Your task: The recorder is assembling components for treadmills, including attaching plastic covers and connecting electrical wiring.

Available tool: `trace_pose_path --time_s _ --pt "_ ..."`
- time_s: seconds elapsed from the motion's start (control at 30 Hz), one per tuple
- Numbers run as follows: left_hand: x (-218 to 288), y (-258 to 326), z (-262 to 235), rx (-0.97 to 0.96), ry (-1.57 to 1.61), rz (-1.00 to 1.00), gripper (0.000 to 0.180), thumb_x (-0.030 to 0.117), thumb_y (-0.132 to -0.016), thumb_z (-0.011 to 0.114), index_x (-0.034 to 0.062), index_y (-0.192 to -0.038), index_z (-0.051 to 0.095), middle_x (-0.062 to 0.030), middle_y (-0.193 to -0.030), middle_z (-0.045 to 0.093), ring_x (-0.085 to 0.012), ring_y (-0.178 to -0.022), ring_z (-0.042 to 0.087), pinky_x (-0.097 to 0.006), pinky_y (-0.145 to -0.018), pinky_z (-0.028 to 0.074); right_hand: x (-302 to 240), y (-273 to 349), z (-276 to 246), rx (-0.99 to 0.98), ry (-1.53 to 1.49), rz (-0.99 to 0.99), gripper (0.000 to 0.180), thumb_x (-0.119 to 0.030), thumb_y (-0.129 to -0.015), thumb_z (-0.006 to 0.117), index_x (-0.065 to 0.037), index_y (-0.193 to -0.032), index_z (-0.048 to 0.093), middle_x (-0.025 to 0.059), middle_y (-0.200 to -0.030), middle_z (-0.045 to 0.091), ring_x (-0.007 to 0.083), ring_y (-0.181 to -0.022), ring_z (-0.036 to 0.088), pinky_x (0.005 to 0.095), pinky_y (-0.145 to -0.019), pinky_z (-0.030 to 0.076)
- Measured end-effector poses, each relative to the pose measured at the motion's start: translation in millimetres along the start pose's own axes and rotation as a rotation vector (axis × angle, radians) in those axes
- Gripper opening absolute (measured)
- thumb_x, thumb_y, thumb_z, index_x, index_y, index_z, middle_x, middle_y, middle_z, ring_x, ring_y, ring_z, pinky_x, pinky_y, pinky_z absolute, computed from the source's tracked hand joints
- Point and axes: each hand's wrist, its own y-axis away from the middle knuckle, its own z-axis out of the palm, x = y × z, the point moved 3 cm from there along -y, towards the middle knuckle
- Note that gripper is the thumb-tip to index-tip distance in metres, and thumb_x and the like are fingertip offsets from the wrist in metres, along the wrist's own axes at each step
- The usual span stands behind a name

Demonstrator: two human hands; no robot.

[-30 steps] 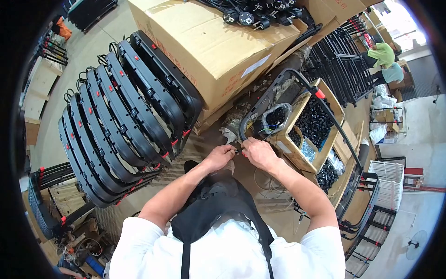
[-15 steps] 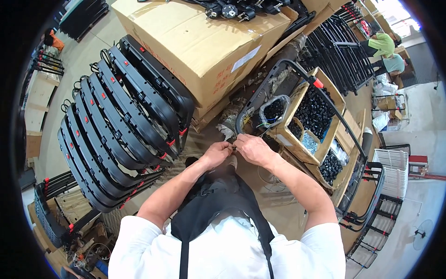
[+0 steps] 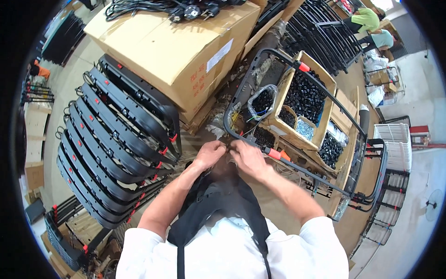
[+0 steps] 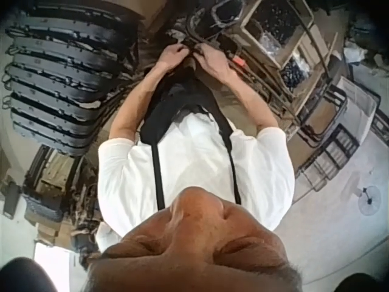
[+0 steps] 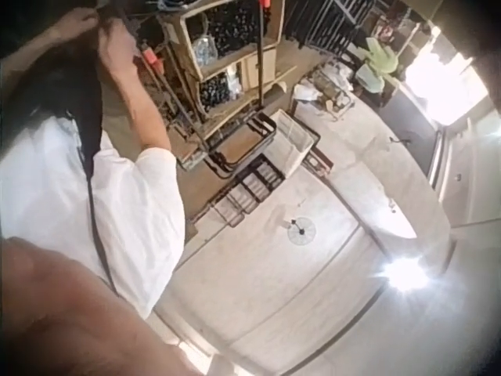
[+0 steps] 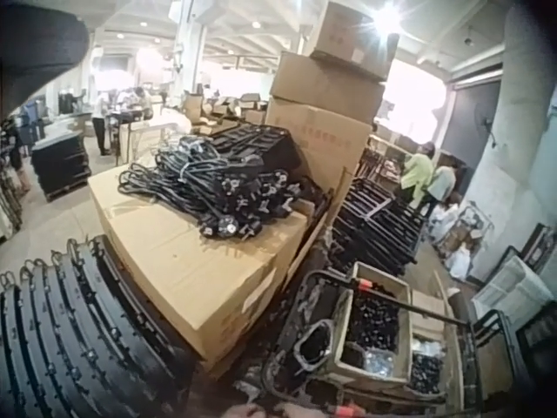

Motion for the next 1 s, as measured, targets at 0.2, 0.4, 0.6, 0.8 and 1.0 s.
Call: trace_pose_path --time_s 0.2,0.4,0.6,0.8,1.0 --pt "-13.4 9.9 -4.4 -0.058 0.115 -0.114 0.034 0.031 -0.101 0.063 0.0013 -0.111 0.075 -0.0043 -0.085 0.071 -0.0118 -0.080 0.066 -0.031 -0.073 0.054 93.2 -7.7 103.1 -0.128 0.182 0.619 0.071 -0.044 -0.094 0.073 0.008 -0.135 0.048 0.0337 -0.120 0.069 0.0456 -0.115 0.068 0.0523 -0.094 0.056" --pt "-3.4 -12.4 24.5 -0.217 0.159 -0.052 0.032 0.028 -0.108 0.062 -0.0006 -0.116 0.073 -0.0018 -0.087 0.070 -0.0094 -0.079 0.062 -0.027 -0.076 0.052 244.8 -63.2 169.0 0.145 0.289 0.832 0.063 -0.042 -0.097 0.068 0.008 -0.131 0.049 0.0251 -0.109 0.073 0.0358 -0.102 0.075 0.0494 -0.089 0.061" --pt "-9.9 -9.5 32.9 -0.193 0.375 -0.102 0.028 0.021 -0.110 0.059 -0.0037 -0.116 0.071 -0.0043 -0.092 0.070 -0.0131 -0.086 0.066 -0.028 -0.084 0.054 174.8 -22.5 156.9 0.091 -0.662 1.079 0.024 -0.021 -0.093 0.067 -0.001 -0.080 0.070 0.0131 -0.069 0.070 0.0245 -0.055 0.069 0.0386 -0.048 0.053" --pt "-12.5 -6.1 40.9 -0.169 0.497 -0.133 0.031 0.021 -0.110 0.058 -0.0055 -0.121 0.069 -0.0079 -0.096 0.073 -0.0162 -0.088 0.069 -0.030 -0.084 0.056 61.0 89.9 124.4 -0.030 -0.552 0.785 0.021 -0.018 -0.091 0.066 0.001 -0.100 0.066 0.0227 -0.095 0.071 0.0370 -0.100 0.070 0.0468 -0.087 0.053" --pt "-7.9 -7.3 48.7 -0.133 0.347 -0.113 0.032 0.021 -0.110 0.057 -0.0069 -0.120 0.070 -0.0117 -0.100 0.077 -0.0185 -0.090 0.072 -0.032 -0.086 0.057 29.4 109.3 85.9 0.091 -0.291 0.630 0.072 -0.012 -0.093 0.060 0.002 -0.159 0.034 0.0318 -0.146 0.055 0.0481 -0.132 0.056 0.0521 -0.109 0.048"
